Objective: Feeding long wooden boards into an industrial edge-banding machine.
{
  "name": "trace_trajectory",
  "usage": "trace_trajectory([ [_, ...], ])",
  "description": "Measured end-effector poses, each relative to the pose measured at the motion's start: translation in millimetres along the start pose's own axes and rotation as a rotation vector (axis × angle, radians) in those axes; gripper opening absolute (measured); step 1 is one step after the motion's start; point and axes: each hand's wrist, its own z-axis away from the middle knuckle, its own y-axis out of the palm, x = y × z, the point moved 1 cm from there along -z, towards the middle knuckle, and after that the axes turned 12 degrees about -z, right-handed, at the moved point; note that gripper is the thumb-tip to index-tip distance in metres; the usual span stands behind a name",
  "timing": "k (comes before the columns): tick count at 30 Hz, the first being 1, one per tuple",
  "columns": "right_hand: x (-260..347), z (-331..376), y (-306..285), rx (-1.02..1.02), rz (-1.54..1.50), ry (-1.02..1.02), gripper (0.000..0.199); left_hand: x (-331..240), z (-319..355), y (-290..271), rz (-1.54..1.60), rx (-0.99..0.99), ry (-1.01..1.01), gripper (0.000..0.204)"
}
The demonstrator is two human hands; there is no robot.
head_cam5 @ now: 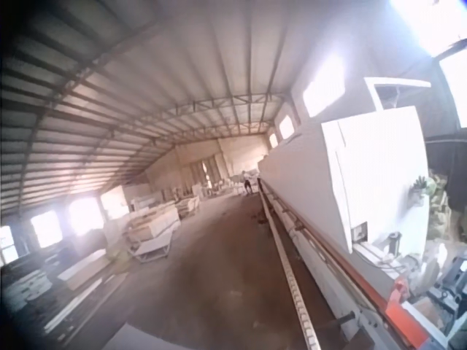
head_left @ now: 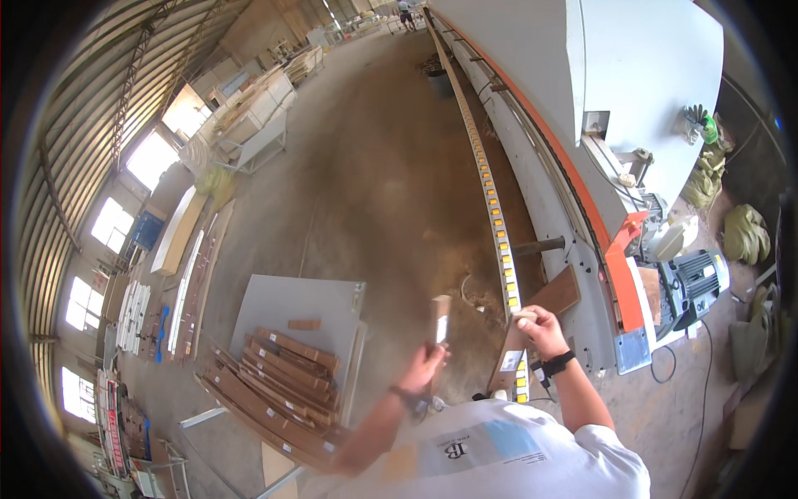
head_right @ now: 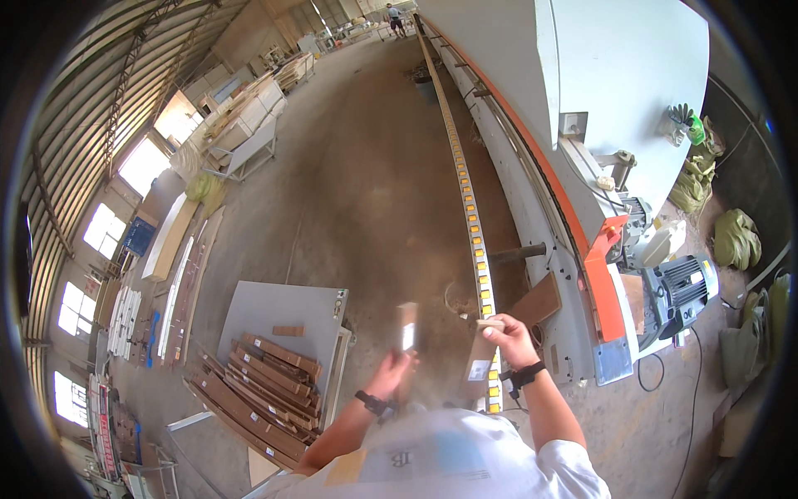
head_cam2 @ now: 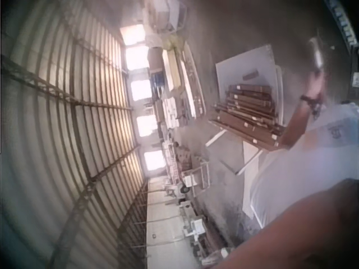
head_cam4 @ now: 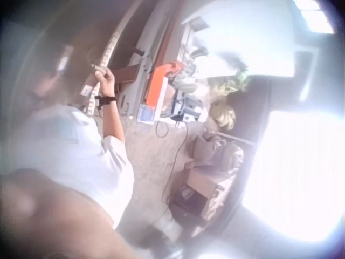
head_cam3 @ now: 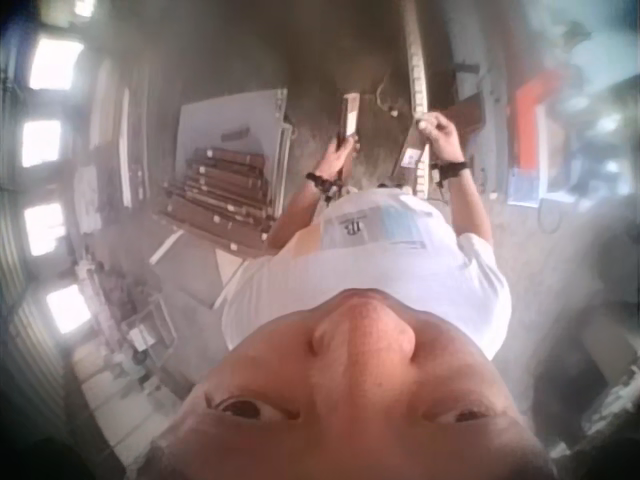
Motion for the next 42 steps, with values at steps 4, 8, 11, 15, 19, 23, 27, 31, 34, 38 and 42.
trace_trajectory([
  [4,-14,-7,45,0.134,-0.051,-0.016,0.020,2,-6,23,-0.102,0.187,0.055,0.041],
  [8,-29,-20,80,0.110,-0.084,-0.043,0.019,-3,-3,38,0.013,0.277,0.060,0.053],
  [11,-32,-25,93,0.075,0.180,-0.109,0.030,-9,3,43,0.201,0.289,0.031,0.039],
  [15,-28,-28,100,-0.006,0.756,-0.569,0.034,-19,2,44,0.436,0.335,-0.008,0.043],
  [19,-40,-27,109,-0.052,0.754,-0.350,0.044,-17,4,45,0.446,0.343,-0.072,0.038],
  [23,-47,-19,109,-0.072,0.800,-0.320,0.057,-1,-2,43,0.584,0.265,-0.025,0.035],
  [27,-50,1,101,0.147,1.055,-0.150,0.063,12,-24,24,0.833,-0.030,-0.168,0.032],
  [31,-60,29,107,0.314,1.155,0.071,0.072,7,-30,8,0.943,-0.193,-0.038,0.026],
  [34,-54,35,114,0.329,1.147,0.093,0.074,-1,-27,13,0.819,-0.223,0.022,0.022],
  [38,-42,35,115,0.370,1.378,0.123,0.076,-3,-24,28,0.794,-0.250,0.025,0.019],
  [42,-46,38,101,0.333,1.194,0.082,0.077,6,-24,33,0.840,-0.256,-0.004,0.023],
])
